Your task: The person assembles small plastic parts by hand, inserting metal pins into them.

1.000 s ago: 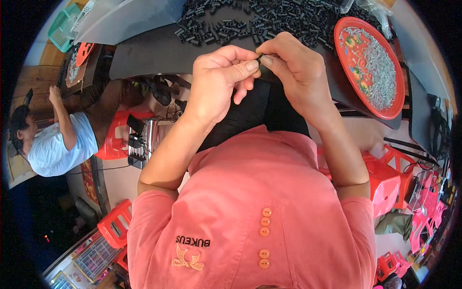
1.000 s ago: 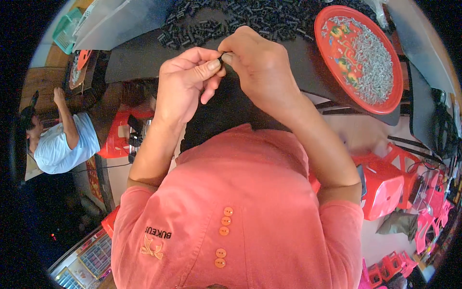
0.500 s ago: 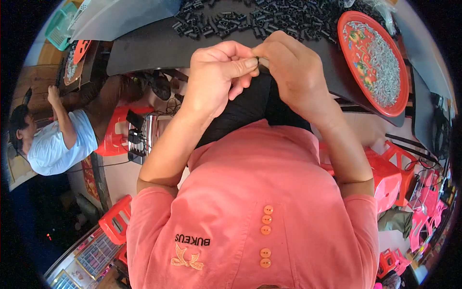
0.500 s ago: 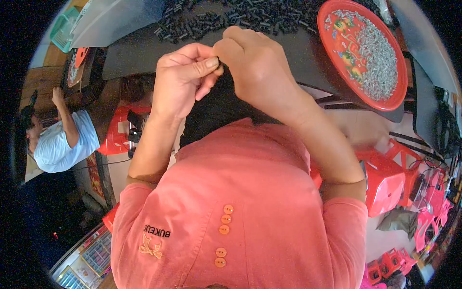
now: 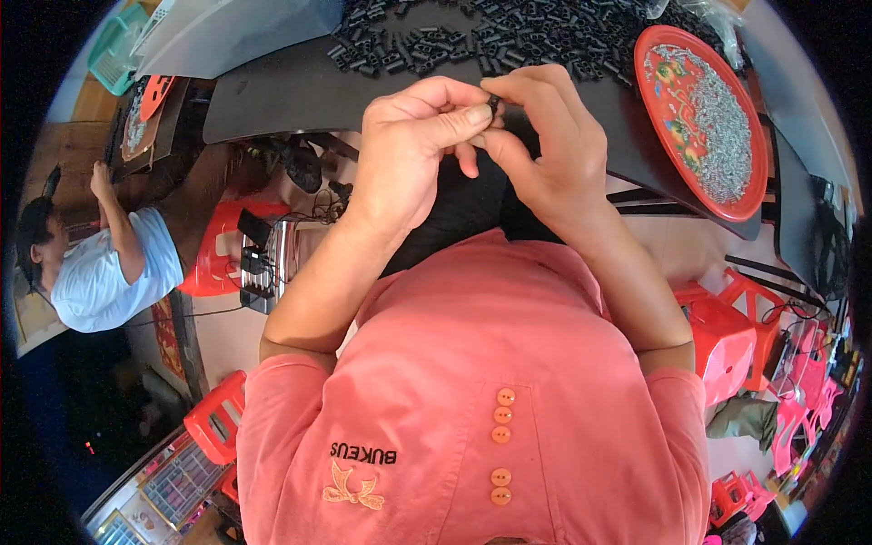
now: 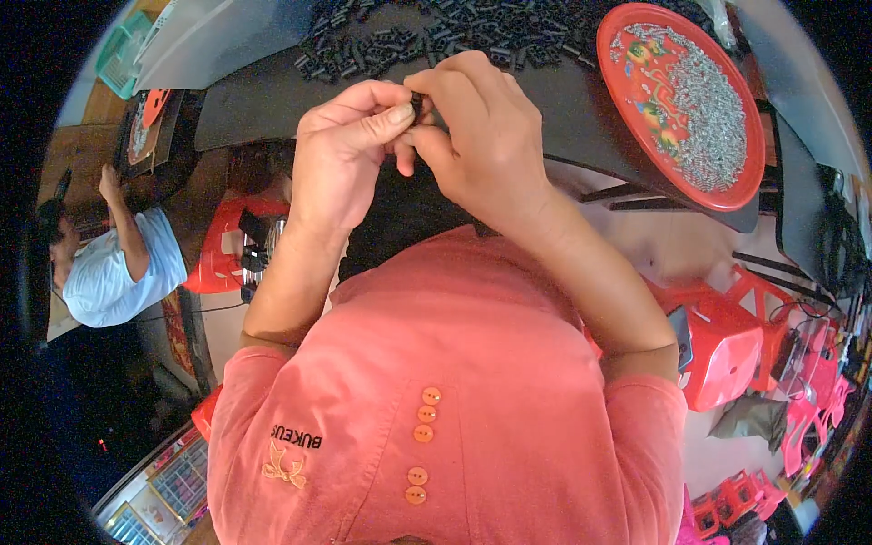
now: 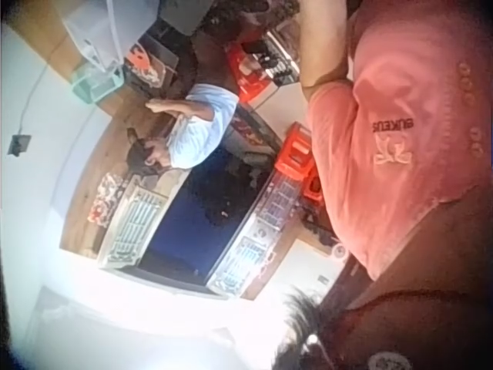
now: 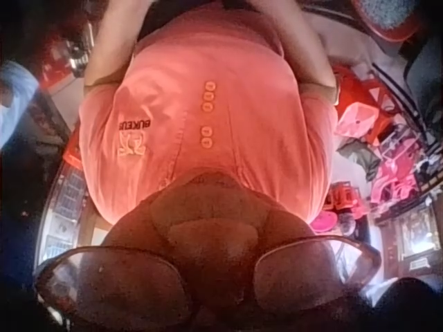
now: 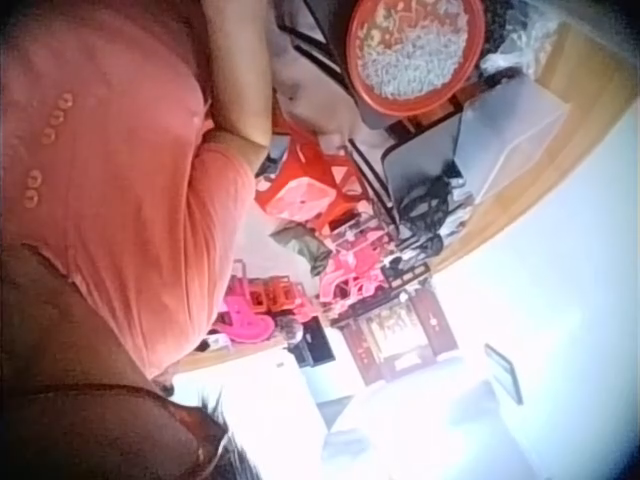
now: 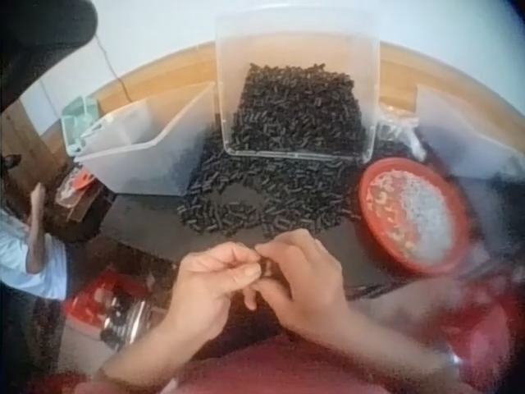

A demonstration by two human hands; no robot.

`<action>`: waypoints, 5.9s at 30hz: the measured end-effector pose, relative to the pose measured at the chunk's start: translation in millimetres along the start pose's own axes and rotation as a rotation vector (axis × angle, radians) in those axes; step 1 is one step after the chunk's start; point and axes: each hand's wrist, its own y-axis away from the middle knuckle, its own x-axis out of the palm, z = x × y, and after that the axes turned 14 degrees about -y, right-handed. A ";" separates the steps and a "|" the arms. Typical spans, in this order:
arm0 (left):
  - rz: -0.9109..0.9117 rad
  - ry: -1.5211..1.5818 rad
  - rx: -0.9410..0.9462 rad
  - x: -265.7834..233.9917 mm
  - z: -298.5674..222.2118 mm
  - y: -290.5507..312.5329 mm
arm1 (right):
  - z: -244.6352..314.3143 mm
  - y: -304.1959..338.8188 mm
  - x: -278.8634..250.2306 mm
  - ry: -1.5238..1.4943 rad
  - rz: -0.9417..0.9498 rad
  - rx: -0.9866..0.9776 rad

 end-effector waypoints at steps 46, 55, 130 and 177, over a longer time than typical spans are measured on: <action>-0.152 -0.070 0.132 -21.8 -5.8 31.6 | 9.1 -9.0 40.8 -0.029 0.015 -0.203; -0.619 -1.022 0.570 -120.0 -135.9 -66.8 | 0.7 10.2 -20.5 0.159 -0.007 -0.226; 0.054 -0.626 0.288 26.8 1.2 -36.2 | -14.5 3.9 -46.6 -0.262 -0.097 0.447; -0.254 0.443 1.465 65.5 -93.8 80.6 | -1.0 7.5 -55.2 -0.090 -0.176 0.433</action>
